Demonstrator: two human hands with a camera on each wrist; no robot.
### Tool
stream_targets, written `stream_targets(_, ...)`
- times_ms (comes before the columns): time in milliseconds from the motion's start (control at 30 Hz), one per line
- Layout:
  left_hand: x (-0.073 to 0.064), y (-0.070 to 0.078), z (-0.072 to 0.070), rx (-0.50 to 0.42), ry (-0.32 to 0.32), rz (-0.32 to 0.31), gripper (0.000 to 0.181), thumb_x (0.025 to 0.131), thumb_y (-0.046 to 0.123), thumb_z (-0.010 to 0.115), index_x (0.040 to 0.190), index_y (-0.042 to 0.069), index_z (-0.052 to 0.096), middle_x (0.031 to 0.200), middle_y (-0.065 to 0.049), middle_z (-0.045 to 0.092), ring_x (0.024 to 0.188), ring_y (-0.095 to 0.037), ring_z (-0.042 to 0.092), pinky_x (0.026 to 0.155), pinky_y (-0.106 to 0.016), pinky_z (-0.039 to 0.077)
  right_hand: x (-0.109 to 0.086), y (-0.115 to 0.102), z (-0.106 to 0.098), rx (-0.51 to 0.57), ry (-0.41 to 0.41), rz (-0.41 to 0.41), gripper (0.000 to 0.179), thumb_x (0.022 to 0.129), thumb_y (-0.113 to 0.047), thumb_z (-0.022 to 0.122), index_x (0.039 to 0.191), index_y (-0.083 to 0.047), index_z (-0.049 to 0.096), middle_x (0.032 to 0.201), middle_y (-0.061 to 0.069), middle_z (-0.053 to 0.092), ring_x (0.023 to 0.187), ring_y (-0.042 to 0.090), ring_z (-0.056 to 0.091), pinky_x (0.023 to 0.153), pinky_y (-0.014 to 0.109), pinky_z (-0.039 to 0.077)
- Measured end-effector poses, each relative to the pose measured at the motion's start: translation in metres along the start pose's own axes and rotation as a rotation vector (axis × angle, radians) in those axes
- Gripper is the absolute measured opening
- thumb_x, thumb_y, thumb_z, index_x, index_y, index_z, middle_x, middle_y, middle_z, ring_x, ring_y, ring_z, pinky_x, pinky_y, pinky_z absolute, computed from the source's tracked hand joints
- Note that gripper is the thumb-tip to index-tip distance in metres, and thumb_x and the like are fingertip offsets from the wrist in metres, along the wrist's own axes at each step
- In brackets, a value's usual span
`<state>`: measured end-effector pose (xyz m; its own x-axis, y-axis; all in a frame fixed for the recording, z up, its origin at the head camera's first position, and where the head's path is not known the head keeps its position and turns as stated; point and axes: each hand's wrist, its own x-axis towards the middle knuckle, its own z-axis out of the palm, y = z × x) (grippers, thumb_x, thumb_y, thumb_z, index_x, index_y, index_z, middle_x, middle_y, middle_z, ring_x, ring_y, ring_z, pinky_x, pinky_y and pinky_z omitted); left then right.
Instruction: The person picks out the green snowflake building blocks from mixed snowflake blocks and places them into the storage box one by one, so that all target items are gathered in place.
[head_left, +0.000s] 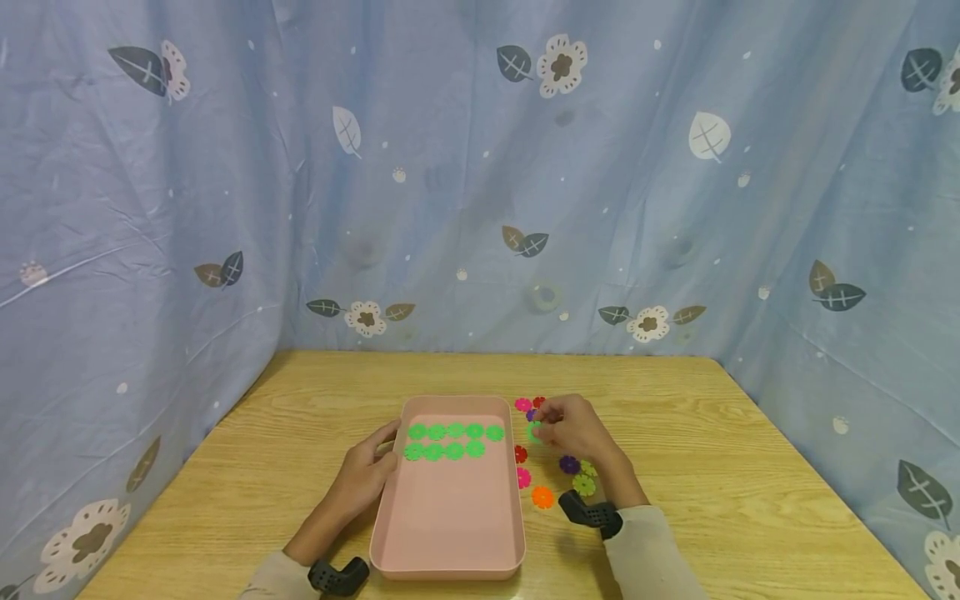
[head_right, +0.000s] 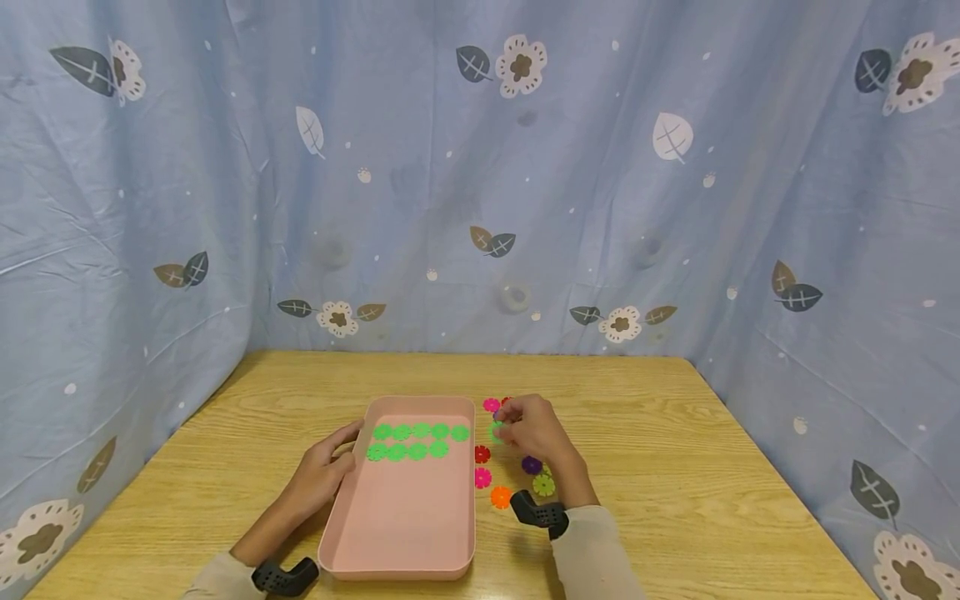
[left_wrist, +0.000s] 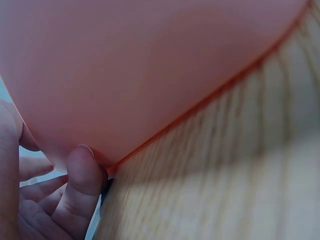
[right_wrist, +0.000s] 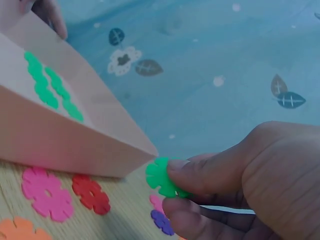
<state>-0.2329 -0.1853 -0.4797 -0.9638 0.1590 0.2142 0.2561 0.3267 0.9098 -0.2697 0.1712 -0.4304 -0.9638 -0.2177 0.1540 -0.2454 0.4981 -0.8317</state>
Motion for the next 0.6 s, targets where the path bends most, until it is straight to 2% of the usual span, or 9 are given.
stream_targets(233, 0.0, 0.0, -0.001, 0.012, -0.001, 0.007, 0.057, 0.098, 0.006, 0.048, 0.154, 0.001, 0.039, 0.149, -0.026, 0.049, 0.122, -0.042, 0.062, 0.083, -0.034, 0.06, 0.004, -0.004, 0.006, 0.103, 0.01, -0.036, 0.011, 0.089, 0.001, 0.071, 0.099, 0.005, 0.072, 0.078, 0.012, 0.066, 0.062, 0.021, 0.063, 0.059, 0.032, 0.058)
stream_targets(433, 0.0, 0.0, -0.001, 0.009, -0.003, 0.002, 0.058, 0.098, 0.006, 0.047, 0.155, 0.002, 0.039, 0.149, -0.025, 0.049, 0.12, -0.041, 0.064, 0.08, -0.033, 0.06, 0.007, -0.008, 0.014, 0.153, 0.027, -0.077, 0.015, 0.089, 0.002, 0.072, 0.101, 0.009, 0.072, 0.081, 0.015, 0.07, 0.064, 0.026, 0.07, 0.061, 0.034, 0.061)
stream_targets(600, 0.0, 0.0, -0.001, 0.021, 0.007, 0.005, 0.058, 0.097, 0.006, 0.048, 0.154, 0.002, 0.04, 0.148, -0.024, 0.051, 0.118, -0.039, 0.065, 0.079, -0.032, 0.06, 0.009, -0.014, 0.023, 0.192, 0.038, -0.078, 0.015, 0.089, 0.003, 0.071, 0.102, 0.011, 0.071, 0.082, 0.018, 0.07, 0.064, 0.025, 0.072, 0.061, 0.036, 0.062)
